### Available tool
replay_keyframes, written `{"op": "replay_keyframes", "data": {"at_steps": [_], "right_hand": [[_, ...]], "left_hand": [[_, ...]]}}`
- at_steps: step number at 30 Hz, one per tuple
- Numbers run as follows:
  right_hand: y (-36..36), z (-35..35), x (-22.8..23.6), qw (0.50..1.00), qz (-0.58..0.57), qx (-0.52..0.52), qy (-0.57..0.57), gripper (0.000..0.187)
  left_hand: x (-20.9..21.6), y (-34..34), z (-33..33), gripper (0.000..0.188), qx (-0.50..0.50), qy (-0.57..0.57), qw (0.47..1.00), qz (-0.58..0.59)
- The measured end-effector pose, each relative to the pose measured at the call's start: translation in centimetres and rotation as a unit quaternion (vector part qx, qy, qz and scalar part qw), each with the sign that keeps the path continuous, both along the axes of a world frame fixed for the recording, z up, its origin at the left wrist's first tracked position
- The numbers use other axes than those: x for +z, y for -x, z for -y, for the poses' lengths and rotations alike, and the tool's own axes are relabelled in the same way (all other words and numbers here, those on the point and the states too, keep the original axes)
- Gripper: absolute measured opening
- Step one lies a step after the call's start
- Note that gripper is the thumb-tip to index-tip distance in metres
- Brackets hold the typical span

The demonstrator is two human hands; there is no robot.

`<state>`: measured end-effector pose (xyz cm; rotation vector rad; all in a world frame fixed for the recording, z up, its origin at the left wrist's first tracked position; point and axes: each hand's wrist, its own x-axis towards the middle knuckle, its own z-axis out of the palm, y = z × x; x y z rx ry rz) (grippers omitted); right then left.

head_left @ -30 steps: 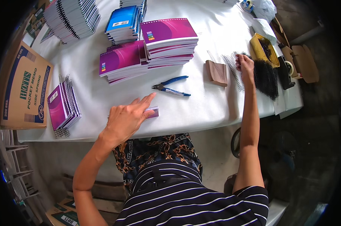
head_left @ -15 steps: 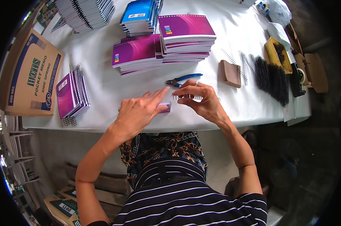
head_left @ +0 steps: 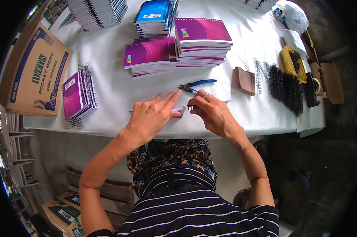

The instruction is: The person is aligning notebook covers and pages, threading a spiral wire coil through the punched holes, and using pliers to secure the ends of the wire.

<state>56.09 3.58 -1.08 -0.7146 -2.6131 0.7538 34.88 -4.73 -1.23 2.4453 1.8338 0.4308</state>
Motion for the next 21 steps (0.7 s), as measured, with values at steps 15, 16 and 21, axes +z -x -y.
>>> {"op": "replay_keyframes", "data": {"at_steps": [15, 16, 21], "right_hand": [[1.0, -0.1, 0.1, 0.989, -0.036, 0.039, -0.136, 0.019], [0.7, -0.2, -0.1, 0.986, -0.037, 0.048, -0.156, 0.019], [0.8, 0.7, 0.7, 0.998, 0.036, 0.031, -0.036, 0.027]], "left_hand": [[0.0, -0.1, -0.3, 0.055, -0.007, 0.073, 0.996, 0.044], [0.3, -0.2, -0.3, 0.054, -0.002, 0.088, 0.995, 0.052], [0.1, 0.0, -0.1, 0.052, 0.004, 0.084, 0.991, 0.1]]}}
